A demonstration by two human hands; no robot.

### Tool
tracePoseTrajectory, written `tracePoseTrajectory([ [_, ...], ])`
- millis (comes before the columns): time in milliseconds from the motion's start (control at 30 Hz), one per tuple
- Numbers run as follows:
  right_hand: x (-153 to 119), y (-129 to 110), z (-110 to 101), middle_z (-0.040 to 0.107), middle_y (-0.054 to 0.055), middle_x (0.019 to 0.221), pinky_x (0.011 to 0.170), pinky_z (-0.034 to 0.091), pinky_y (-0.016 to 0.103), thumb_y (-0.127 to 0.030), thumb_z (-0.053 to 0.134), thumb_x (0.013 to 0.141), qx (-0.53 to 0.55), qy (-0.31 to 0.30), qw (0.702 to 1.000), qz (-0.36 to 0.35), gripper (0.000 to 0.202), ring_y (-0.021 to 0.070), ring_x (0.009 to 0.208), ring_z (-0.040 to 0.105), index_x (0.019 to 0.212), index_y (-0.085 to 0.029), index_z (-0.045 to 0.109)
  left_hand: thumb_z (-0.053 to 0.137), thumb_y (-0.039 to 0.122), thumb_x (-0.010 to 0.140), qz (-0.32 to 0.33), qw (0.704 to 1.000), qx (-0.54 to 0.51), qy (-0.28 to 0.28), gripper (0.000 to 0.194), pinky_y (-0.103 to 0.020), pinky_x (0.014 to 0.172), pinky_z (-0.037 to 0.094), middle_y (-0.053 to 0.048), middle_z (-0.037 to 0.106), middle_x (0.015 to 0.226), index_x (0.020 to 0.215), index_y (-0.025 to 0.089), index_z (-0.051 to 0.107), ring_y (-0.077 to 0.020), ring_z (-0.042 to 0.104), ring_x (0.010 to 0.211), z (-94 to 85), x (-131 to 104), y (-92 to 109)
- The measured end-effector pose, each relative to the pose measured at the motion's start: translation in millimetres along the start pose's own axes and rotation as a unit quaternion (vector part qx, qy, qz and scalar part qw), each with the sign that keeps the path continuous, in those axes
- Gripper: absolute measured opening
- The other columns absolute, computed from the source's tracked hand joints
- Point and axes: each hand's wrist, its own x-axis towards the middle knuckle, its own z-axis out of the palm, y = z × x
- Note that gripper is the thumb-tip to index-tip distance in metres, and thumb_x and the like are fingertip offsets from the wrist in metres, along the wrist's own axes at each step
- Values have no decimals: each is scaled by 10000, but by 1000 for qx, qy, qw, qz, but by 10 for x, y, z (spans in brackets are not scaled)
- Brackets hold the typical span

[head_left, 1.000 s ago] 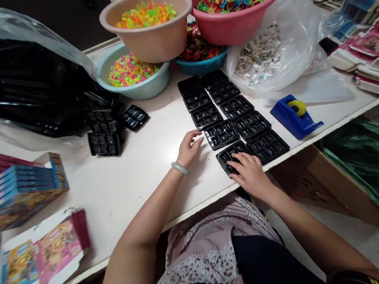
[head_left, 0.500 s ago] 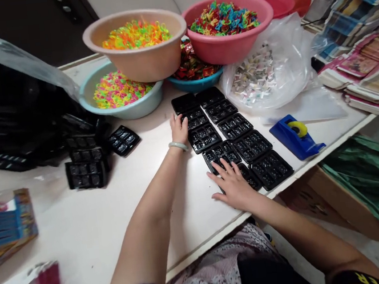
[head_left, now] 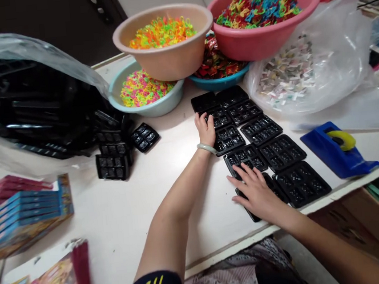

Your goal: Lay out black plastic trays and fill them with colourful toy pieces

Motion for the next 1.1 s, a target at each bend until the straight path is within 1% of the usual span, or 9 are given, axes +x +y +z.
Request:
tracePoseTrajectory([
  [100, 238, 108, -105, 406, 106, 1500, 1111, 269, 594, -357, 512, 907, 10, 26, 999, -34, 451, 328, 1414, 299, 1344, -248, 536, 460, 434, 946, 32, 999, 17, 22, 350, -463, 1192, 222, -141, 383, 1452, 1204, 200, 497, -239, 285, 1424, -335, -16, -35],
  [233, 755, 124, -150, 522, 140, 1393, 1082, 287, 618, -369, 488, 911, 34, 66, 994, -84, 408, 348, 1343, 403, 1270, -208, 593, 657, 347, 829, 71, 984, 154, 58, 403, -484, 1169, 248, -148, 454, 1371, 1186, 201, 541, -289, 356, 1361, -1305, -17, -294],
  [400, 1173, -383, -2, 621, 103, 1276, 1064, 376, 542, -348, 483, 917, 120, 4, 976, -183, 334, 273, 1198, 560, 1188, -235, 641, 790, 224, 683, -48, 950, 309, 22, 559, -623, 1123, 214, -197, 355, 1472, 1206, 171, 599, -436, 227, 1402, -2296, -38, -666],
  [567, 1355, -786, 340, 661, 91, 1206, 1006, 466, 474, -340, 522, 878, 291, -57, 945, -141, 285, 243, 1135, 609, 1100, -246, 673, 714, 297, 771, 19, 954, 295, -42, 485, -614, 1105, 266, -194, 456, 1413, 1229, 175, 609, -395, 321, 1356, -2350, -214, -653],
  [700, 1531, -794, 527, 623, 129, 1255, 835, 557, 405, -439, 588, 825, 508, -56, 859, 44, 416, 234, 1042, 649, 1189, -237, 600, 557, 494, 873, -28, 1000, 3, -5, 483, -514, 1034, 428, -136, 563, 1316, 1257, 202, 576, -316, 493, 1240, -2366, -609, -335],
  [833, 1595, -1004, 535, 639, 94, 1183, 685, 556, 301, -529, 686, 734, 682, -37, 717, 137, 465, 207, 974, 657, 1089, -245, 588, 404, 523, 937, -210, 884, -417, 12, 473, -412, 784, 569, -119, 637, 1194, 1241, 191, 547, -257, 630, 1011, -2387, -1105, -15],
  [933, 1497, -1270, 532, 659, 12, 888, 553, 492, 219, -502, 818, 575, 753, 53, 633, 173, 477, 139, 752, 628, 871, -216, 578, 474, 440, 928, -250, 817, -519, 15, 393, -381, 768, 570, -119, 645, 1148, 1201, 170, 561, -229, 639, 957, -2376, -1443, 90],
  [1033, 1336, -1381, 551, 619, -26, 794, 489, 443, 198, -484, 856, 501, 762, 129, 598, 212, 529, 101, 645, 563, 820, -214, 531, 554, 400, 894, -221, 881, -417, 36, 405, -398, 839, 545, -100, 614, 1174, 1254, 217, 519, -224, 617, 1012, -2470, -1681, 102],
  [1100, 1242, -1352, 548, 602, -39, 767, 468, 413, 197, -464, 856, 491, 733, 147, 624, 226, 544, 93, 610, 531, 829, -217, 510, 625, 399, 852, -140, 954, -250, 92, 486, -418, 940, 493, -95, 558, 1262, 1294, 258, 482, -240, 553, 1144, -2580, -1764, 108],
])
